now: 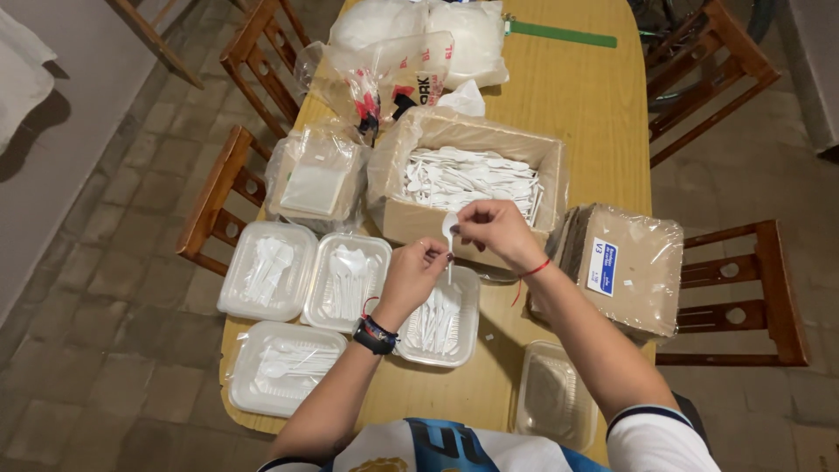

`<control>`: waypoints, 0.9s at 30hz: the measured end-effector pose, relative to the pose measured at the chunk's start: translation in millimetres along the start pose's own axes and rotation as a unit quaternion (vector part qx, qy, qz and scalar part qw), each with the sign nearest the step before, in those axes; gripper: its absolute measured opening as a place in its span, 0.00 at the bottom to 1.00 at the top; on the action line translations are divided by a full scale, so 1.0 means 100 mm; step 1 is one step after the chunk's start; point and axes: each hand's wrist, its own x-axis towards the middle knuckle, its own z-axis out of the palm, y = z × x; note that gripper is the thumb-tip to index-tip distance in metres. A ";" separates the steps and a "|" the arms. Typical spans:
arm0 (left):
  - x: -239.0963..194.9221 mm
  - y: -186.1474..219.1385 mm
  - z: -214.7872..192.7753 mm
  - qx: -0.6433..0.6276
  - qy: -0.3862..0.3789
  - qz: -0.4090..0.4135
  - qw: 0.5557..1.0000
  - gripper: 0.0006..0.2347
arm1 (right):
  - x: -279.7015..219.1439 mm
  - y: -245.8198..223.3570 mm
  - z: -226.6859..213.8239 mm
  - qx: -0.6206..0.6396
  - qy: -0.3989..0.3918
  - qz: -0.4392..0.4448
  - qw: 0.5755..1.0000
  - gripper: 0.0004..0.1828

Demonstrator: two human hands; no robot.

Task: The person picks up plastic spoons from a cardboard box and puts them into clear plastic containers and small plastic bags.

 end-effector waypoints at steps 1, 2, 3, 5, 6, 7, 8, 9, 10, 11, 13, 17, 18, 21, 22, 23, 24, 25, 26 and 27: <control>-0.01 -0.06 -0.02 0.000 0.001 -0.001 1.000 0.06 | 0.09 -0.02 -0.06 0.000 -0.001 0.001 1.000 0.02; -0.03 -0.12 -0.04 -0.014 -0.005 -0.020 1.000 0.06 | 0.19 -0.04 -0.12 -0.026 0.011 -0.008 1.000 0.04; -0.04 -0.18 -0.06 -0.028 -0.011 -0.039 0.999 0.06 | 0.28 -0.05 -0.17 -0.053 0.023 -0.017 0.998 0.07; -0.14 -0.25 -0.06 0.068 -0.047 -0.060 0.995 0.07 | 0.77 0.37 -0.51 -0.073 0.063 -0.063 0.993 0.06; -0.18 -0.28 -0.06 0.165 -0.083 -0.080 0.980 0.09 | 1.02 0.58 -0.68 -0.093 0.104 -0.109 0.984 0.05; -0.24 -0.47 0.02 0.165 -0.083 -0.080 0.980 0.09 | 1.11 0.59 -0.70 -0.093 0.103 -0.109 0.984 0.05; -0.29 -0.65 0.10 0.216 -0.119 -0.057 0.967 0.09 | 1.20 0.60 -0.71 -0.194 0.141 -0.107 0.965 0.05; -0.34 -0.83 0.17 0.267 -0.154 -0.034 0.951 0.09 | 1.30 0.61 -0.72 -0.293 0.176 -0.103 0.934 0.05; -0.37 -0.87 0.24 0.267 -0.155 -0.033 0.951 0.09 | 1.39 0.72 -0.73 -0.292 0.177 -0.103 0.934 0.05; -0.39 -0.91 0.30 0.300 -0.179 -0.066 0.935 0.10 | 1.48 0.83 -0.73 -0.327 0.141 -0.100 0.929 0.04; -0.43 -0.98 0.40 0.332 -0.203 -0.098 0.916 0.11 | 1.68 1.10 -0.76 -0.361 0.105 -0.097 0.922 0.04; -0.45 -1.10 0.48 0.346 -0.220 -0.087 0.908 0.10 | 1.91 1.42 -0.65 -0.392 0.044 -0.054 0.917 0.04; -0.44 -1.14 0.49 0.347 -0.224 -0.093 0.906 0.10 | 1.91 1.42 -0.60 -0.404 0.039 -0.033 0.913 0.06; -0.43 -1.10 0.49 0.356 -0.226 -0.092 0.902 0.10 | 2.00 1.51 -0.53 -0.431 0.042 -0.049 0.900 0.07; -0.44 -1.08 0.47 0.356 -0.226 -0.093 0.902 0.10 | 2.03 1.49 -0.48 -0.430 0.041 -0.049 0.901 0.07; -0.44 -1.05 0.46 0.351 -0.221 -0.094 0.905 0.11 | 2.05 1.48 -0.43 -0.416 0.035 -0.050 0.907 0.07; -0.44 -1.03 0.44 0.345 -0.215 -0.094 0.909 0.11 | 2.08 1.46 -0.39 -0.404 0.028 -0.052 0.913 0.08; -0.43 -0.99 0.42 0.345 -0.215 -0.095 0.909 0.11 | 2.06 1.38 -0.33 -0.403 0.028 -0.052 0.913 0.08; -0.42 -0.94 0.39 0.336 -0.204 -0.104 0.914 0.12 | 2.05 1.30 -0.26 -0.373 0.014 -0.019 0.928 0.10; -0.41 -0.89 0.36 0.326 -0.194 -0.113 0.918 0.13 | 2.03 1.22 -0.19 -0.341 0.001 0.013 0.940 0.12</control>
